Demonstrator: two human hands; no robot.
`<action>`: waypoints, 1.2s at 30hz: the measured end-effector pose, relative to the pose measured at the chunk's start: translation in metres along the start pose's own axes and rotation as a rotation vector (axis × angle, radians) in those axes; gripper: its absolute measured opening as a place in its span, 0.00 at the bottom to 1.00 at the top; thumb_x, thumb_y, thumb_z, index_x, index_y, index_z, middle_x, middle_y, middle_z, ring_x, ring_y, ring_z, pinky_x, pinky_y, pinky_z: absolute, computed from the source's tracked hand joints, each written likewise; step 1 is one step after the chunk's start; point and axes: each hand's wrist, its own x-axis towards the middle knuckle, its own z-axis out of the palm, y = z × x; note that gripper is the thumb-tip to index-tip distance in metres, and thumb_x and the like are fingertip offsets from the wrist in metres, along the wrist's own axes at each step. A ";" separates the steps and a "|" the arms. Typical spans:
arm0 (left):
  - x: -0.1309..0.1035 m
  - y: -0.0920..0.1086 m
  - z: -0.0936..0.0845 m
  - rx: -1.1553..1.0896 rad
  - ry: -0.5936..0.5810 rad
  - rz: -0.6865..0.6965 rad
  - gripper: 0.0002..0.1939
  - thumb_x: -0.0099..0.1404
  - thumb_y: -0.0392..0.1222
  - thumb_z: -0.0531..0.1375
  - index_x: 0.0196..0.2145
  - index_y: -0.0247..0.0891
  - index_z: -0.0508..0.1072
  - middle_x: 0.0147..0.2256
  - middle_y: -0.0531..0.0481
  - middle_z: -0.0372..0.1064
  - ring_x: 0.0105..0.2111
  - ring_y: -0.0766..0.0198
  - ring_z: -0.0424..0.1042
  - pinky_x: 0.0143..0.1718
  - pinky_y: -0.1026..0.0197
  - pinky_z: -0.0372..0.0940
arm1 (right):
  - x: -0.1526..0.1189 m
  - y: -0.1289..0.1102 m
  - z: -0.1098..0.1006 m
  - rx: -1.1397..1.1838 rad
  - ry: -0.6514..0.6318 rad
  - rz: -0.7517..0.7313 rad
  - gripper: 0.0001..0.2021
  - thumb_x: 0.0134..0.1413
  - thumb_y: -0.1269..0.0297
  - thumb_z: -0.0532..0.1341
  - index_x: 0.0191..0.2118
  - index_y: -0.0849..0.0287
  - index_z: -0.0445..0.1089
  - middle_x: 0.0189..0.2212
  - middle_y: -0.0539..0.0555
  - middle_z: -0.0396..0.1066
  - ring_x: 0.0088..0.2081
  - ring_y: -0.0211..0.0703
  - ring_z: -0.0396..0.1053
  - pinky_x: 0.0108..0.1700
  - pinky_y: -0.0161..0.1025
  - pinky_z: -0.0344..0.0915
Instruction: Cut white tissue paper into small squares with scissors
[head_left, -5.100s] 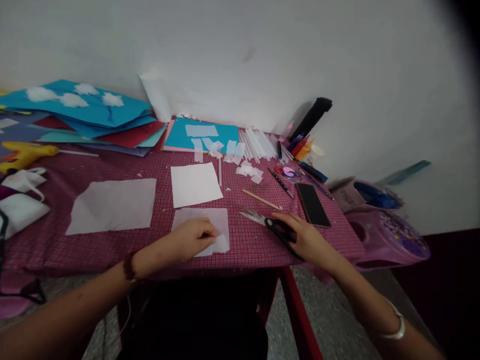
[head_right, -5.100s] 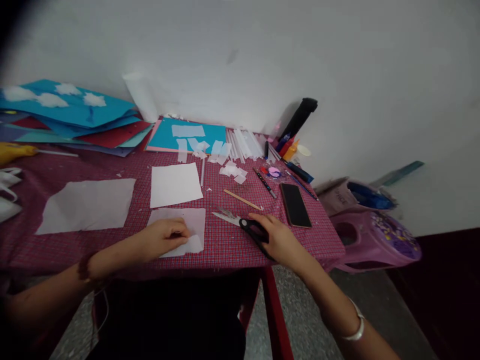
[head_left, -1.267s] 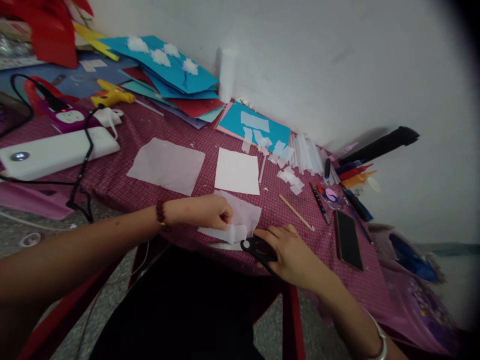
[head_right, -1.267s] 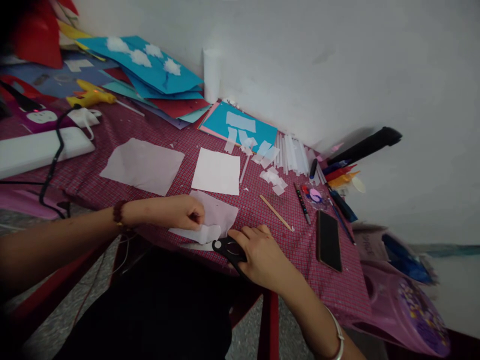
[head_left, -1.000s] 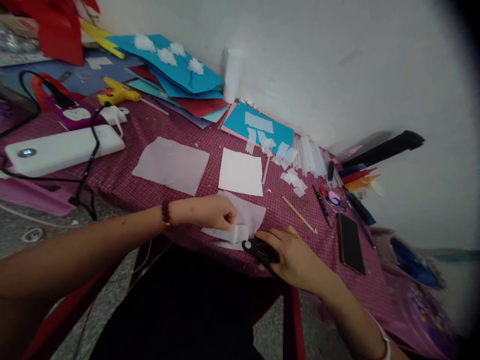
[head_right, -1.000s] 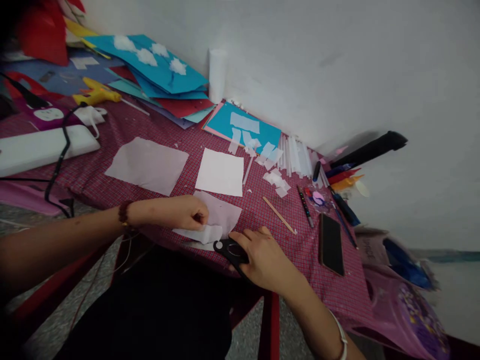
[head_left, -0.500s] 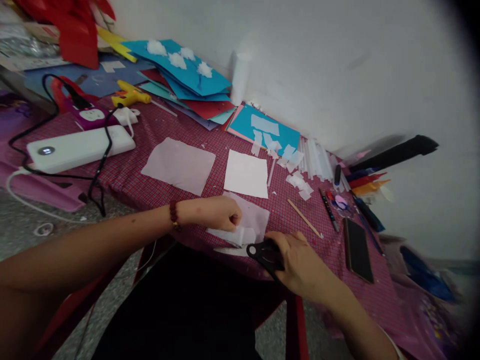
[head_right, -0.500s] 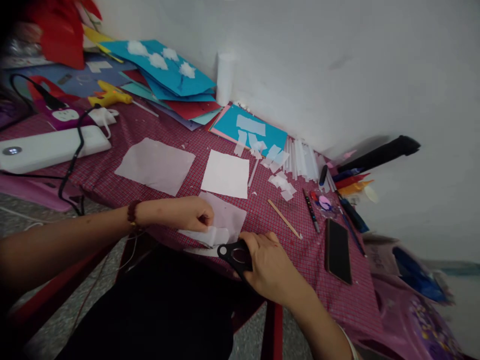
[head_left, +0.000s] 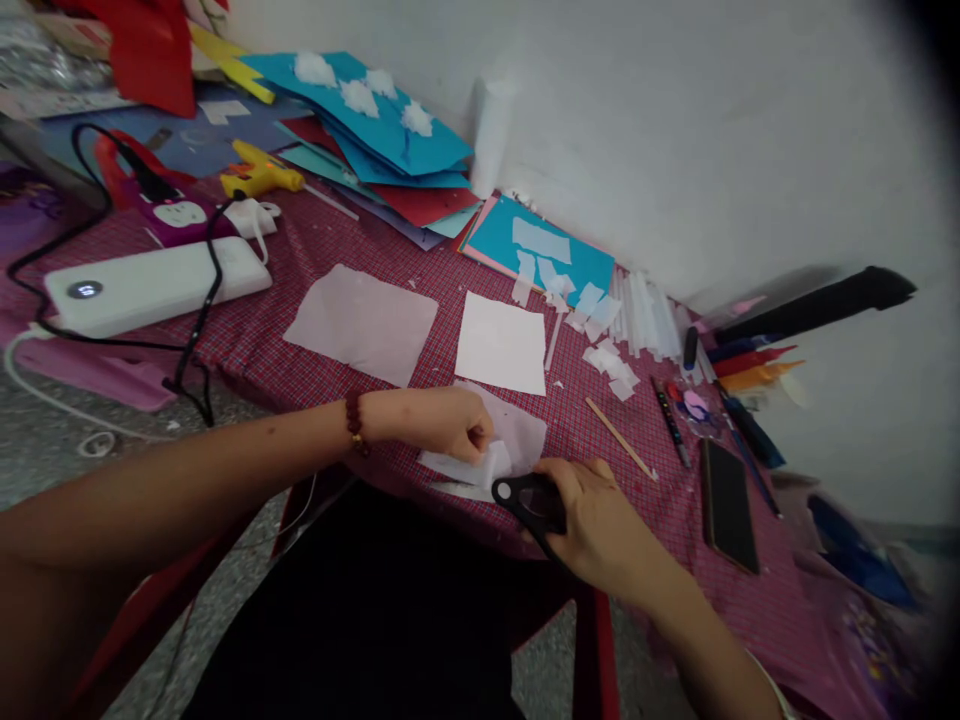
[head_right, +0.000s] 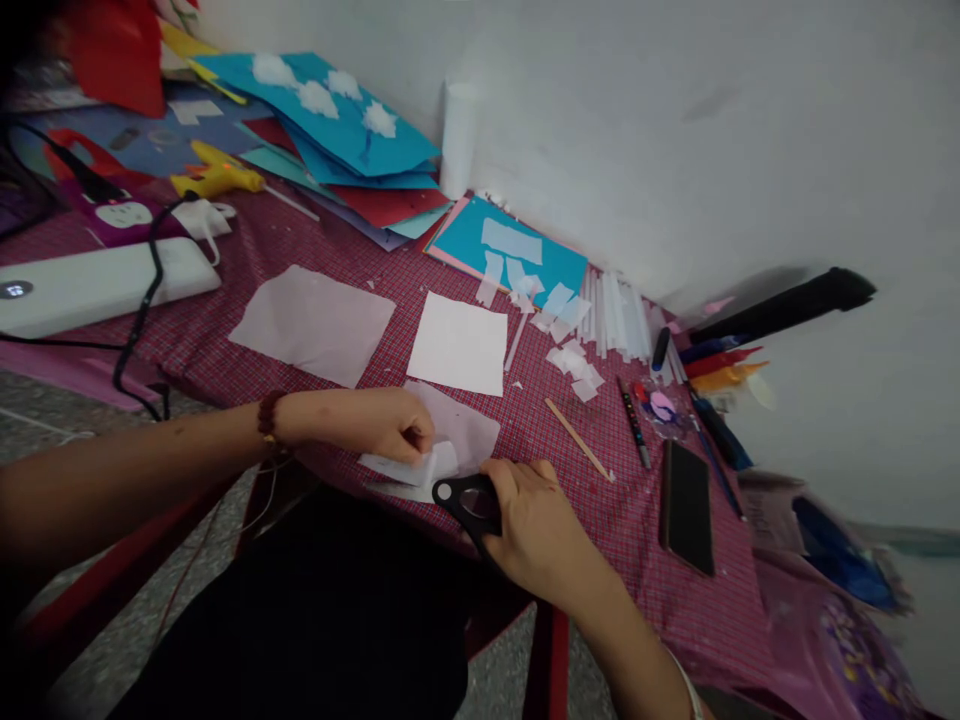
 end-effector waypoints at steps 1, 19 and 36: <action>-0.001 0.002 -0.001 0.010 0.003 -0.002 0.06 0.51 0.28 0.57 0.23 0.32 0.73 0.17 0.58 0.61 0.17 0.73 0.54 0.19 0.67 0.47 | 0.002 -0.001 0.000 -0.001 -0.002 -0.004 0.20 0.45 0.70 0.63 0.47 0.61 0.61 0.35 0.57 0.71 0.38 0.52 0.69 0.45 0.45 0.54; -0.003 0.005 0.001 0.091 0.066 0.040 0.07 0.52 0.29 0.58 0.18 0.33 0.68 0.16 0.58 0.59 0.18 0.72 0.53 0.22 0.64 0.46 | 0.011 -0.015 -0.002 -0.029 -0.065 -0.048 0.22 0.46 0.58 0.67 0.44 0.60 0.60 0.31 0.54 0.73 0.32 0.51 0.70 0.40 0.43 0.54; 0.000 -0.006 0.006 0.101 0.065 0.057 0.06 0.52 0.31 0.56 0.22 0.33 0.73 0.20 0.54 0.67 0.20 0.71 0.58 0.24 0.65 0.51 | -0.010 -0.023 -0.012 0.003 -0.027 -0.041 0.20 0.46 0.65 0.65 0.46 0.61 0.63 0.37 0.58 0.72 0.39 0.53 0.68 0.43 0.46 0.53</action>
